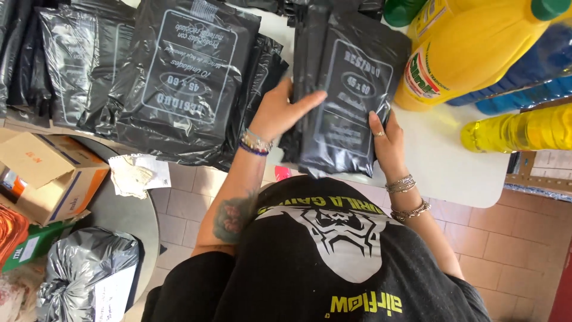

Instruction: The person is counting and organizing several packs of black trash bags on a counter.

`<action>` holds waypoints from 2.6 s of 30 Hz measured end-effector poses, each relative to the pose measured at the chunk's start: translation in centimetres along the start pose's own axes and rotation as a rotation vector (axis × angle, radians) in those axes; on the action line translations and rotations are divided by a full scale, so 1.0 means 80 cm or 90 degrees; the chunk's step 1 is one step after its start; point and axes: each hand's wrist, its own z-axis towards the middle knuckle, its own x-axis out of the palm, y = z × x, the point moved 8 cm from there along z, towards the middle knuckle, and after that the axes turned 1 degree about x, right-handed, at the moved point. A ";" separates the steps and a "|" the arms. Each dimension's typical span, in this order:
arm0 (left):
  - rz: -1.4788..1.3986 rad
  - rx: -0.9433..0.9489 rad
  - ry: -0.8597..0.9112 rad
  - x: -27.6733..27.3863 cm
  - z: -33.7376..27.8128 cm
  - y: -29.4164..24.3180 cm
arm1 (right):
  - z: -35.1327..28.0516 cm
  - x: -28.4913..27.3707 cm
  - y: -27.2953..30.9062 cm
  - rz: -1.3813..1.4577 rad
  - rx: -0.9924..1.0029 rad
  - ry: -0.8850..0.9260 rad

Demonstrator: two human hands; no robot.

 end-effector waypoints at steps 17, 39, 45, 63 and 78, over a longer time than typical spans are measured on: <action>0.016 0.327 0.017 0.028 -0.025 -0.086 | -0.036 -0.063 0.204 -0.140 -0.650 0.021; 0.280 0.290 0.029 0.023 -0.040 -0.065 | -0.024 -0.032 0.202 -0.089 -0.659 0.127; 0.249 0.334 -0.021 0.028 -0.046 -0.075 | -0.026 -0.027 0.197 -0.039 -0.703 0.079; 0.187 0.266 -0.009 0.034 -0.056 -0.083 | -0.026 -0.032 0.191 -0.070 -0.703 0.082; 0.283 0.282 -0.073 0.030 -0.069 -0.094 | -0.029 -0.054 0.160 0.055 -0.753 -0.049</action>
